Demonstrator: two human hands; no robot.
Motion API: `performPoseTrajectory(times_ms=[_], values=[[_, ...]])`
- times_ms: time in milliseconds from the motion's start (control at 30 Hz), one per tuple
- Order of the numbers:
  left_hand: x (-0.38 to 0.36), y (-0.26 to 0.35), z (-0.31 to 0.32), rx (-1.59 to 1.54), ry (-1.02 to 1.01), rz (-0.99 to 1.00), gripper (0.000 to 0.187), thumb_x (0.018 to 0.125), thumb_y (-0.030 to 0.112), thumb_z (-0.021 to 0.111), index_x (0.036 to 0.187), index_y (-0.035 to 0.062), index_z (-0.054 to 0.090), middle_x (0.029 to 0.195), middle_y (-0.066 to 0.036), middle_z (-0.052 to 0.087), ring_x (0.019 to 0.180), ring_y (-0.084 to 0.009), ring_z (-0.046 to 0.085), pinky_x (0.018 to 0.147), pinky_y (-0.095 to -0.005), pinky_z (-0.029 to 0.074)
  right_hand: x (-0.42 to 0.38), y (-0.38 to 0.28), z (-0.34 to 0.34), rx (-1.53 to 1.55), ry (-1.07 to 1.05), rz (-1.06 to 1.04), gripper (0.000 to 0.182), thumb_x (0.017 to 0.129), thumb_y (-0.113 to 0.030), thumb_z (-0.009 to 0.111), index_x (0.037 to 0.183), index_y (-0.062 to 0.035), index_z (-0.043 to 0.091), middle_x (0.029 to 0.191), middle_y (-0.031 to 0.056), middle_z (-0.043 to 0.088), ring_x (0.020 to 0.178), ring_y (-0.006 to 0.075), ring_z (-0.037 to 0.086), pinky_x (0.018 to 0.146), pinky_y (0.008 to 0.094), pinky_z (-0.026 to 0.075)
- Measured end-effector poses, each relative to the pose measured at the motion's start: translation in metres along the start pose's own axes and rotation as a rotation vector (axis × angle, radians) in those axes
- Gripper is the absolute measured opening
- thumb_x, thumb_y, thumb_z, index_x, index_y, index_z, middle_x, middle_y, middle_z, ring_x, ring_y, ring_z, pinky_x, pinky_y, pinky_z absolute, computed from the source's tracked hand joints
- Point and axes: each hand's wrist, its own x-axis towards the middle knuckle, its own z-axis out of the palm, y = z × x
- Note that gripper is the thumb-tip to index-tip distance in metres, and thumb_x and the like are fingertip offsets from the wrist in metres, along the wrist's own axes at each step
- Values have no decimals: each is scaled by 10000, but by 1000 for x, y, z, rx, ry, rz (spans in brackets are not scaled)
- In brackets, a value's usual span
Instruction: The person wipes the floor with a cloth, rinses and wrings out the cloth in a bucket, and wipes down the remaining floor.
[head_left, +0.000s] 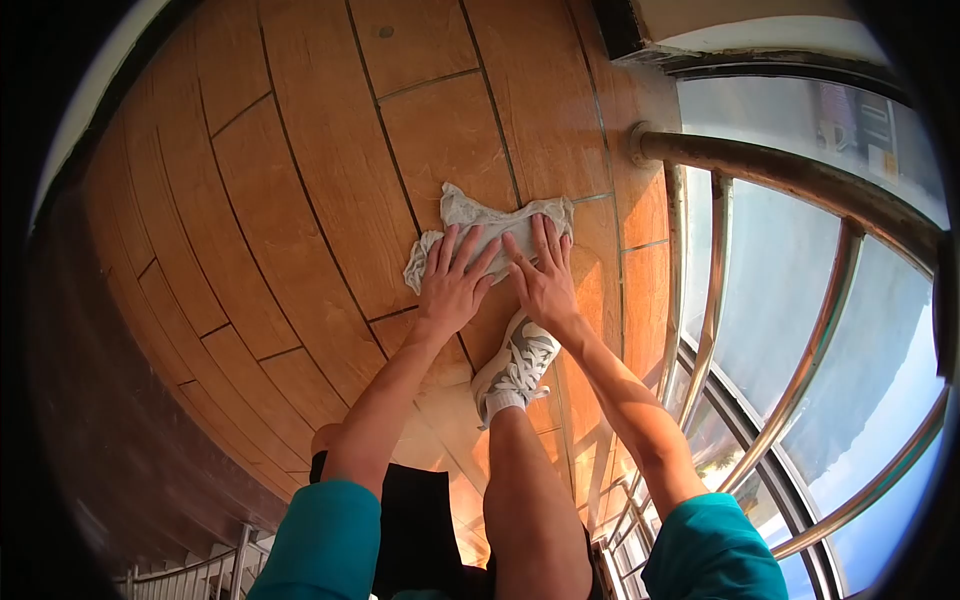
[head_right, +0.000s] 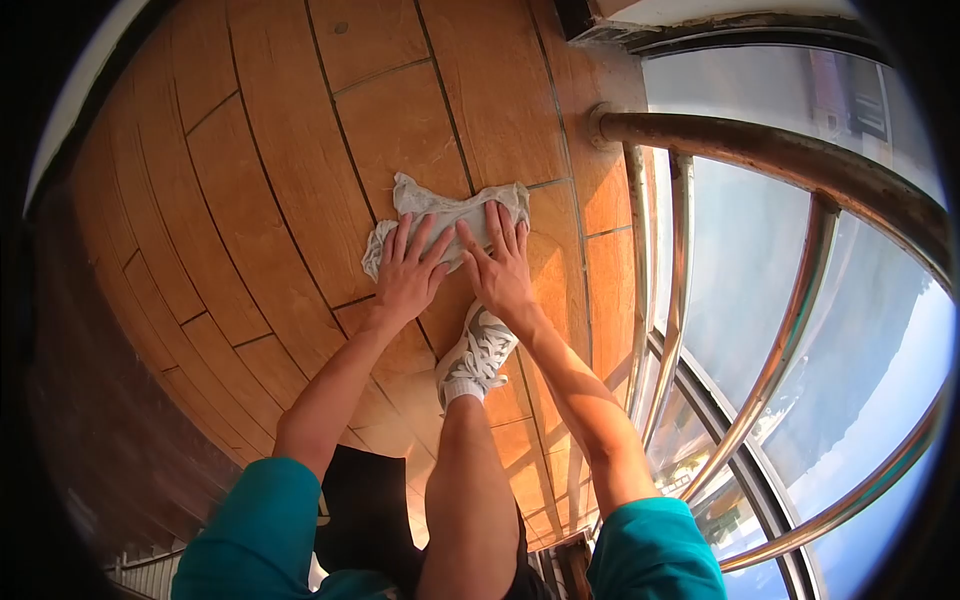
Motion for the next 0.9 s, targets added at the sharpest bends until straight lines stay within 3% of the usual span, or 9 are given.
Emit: performPoseTrajectory(times_ms=[167, 433, 533, 900], values=[[68, -34, -21, 26, 112, -27, 599, 1050, 428, 518, 1607, 283, 353, 1694, -31, 235, 1551, -350, 199, 1245, -529, 218, 89, 15, -14, -27, 86, -91, 447, 1047, -308, 513, 1481, -214, 568, 1650, 245, 265, 1535, 432, 235, 1177, 670, 232], [276, -117, -72, 208, 278, -48, 577, 1086, 514, 374, 1620, 305, 309, 1714, -11, 167, 1571, -327, 117, 1262, -526, 167, 325, 77, -57, -183, 316, -267, 424, 1074, -356, 470, 1478, -269, 568, 1633, 218, 315, 1511, 406, 295, 1164, 651, 272], [317, -136, -78, 240, 319, -70, 571, 1081, 526, 374, 1618, 346, 298, 1714, 5, 171, 1570, -324, 121, 1260, -518, 168, 372, 85, -74, -234, 166, -214, 458, 1092, -402, 399, 1540, -335, 469, 1655, 210, 273, 1542, 377, 233, 1215, 604, 220], [362, -154, -89, 329, 317, -93, 572, 1081, 536, 364, 1613, 334, 307, 1710, -7, 193, 1570, -326, 137, 1264, -507, 159, 423, 94, -90, -287, 156, -239, 469, 1098, -414, 366, 1551, -330, 454, 1654, 203, 269, 1545, 345, 225, 1206, 622, 211]])
